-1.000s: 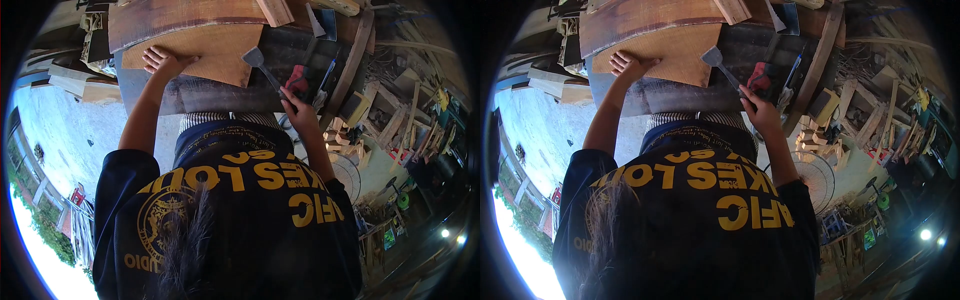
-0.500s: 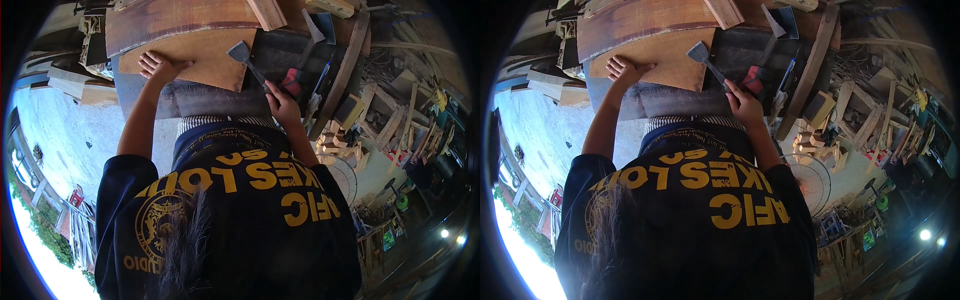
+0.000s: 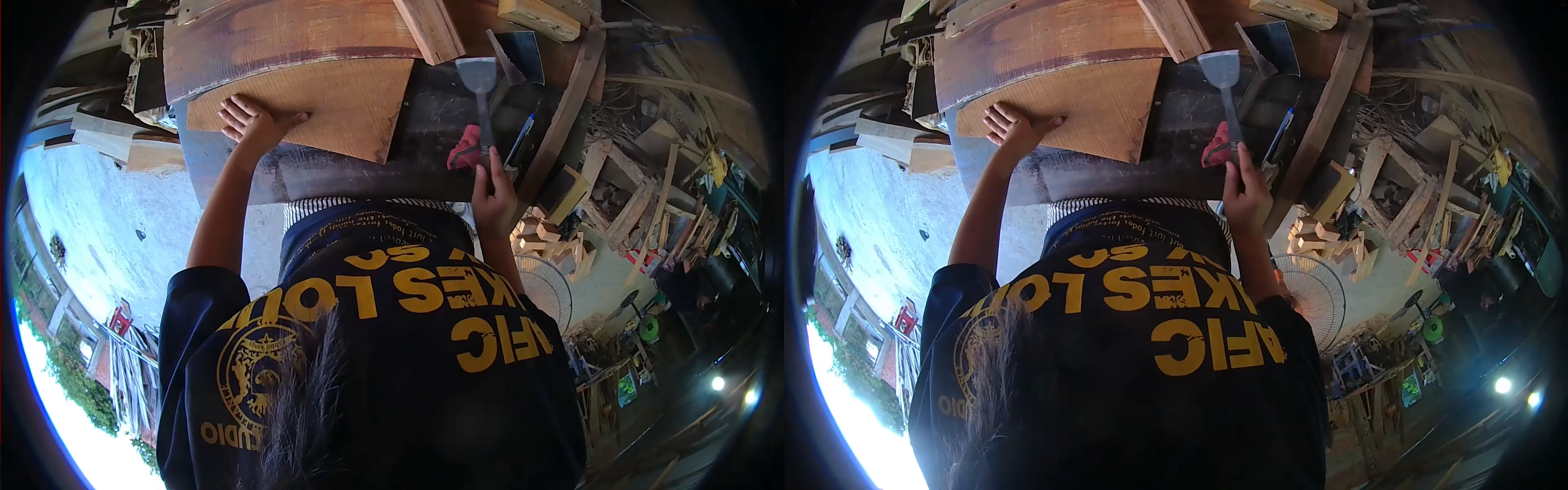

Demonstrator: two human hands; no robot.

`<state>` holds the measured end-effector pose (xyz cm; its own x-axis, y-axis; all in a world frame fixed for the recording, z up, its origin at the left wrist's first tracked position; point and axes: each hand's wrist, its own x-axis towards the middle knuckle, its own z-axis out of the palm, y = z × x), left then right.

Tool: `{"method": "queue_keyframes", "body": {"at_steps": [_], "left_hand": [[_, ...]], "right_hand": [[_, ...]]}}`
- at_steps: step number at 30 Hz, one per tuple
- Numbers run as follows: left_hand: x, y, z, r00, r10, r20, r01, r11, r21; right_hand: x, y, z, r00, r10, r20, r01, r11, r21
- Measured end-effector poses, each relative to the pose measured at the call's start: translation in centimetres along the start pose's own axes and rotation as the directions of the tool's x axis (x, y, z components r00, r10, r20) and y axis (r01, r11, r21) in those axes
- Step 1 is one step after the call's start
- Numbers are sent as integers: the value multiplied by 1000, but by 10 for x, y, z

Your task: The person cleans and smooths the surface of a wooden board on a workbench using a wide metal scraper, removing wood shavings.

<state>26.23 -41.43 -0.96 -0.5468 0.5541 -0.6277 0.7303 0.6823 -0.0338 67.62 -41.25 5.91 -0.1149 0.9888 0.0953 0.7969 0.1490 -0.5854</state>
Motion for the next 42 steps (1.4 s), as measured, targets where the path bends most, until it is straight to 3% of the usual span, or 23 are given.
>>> {"method": "queue_keyframes", "body": {"at_steps": [6, 12, 34, 42], "left_hand": [[-2, -2, 0, 1000, 24, -15, -24, 999, -35], [-3, -2, 1, 999, 33, -18, -33, 999, -43], [-3, -1, 1, 999, 38, -22, -38, 999, -34], [-3, -2, 2, 998, 55, -39, -56, 998, -28]], "right_hand": [[18, 5, -3, 994, -111, 20, 112, 992, -57], [20, 1, -1, 996, -68, 54, 75, 988, -137], [20, -5, 5, 995, -90, 42, 96, 981, -168], [24, -7, 22, 998, -45, 44, 38, 989, 144]]}}
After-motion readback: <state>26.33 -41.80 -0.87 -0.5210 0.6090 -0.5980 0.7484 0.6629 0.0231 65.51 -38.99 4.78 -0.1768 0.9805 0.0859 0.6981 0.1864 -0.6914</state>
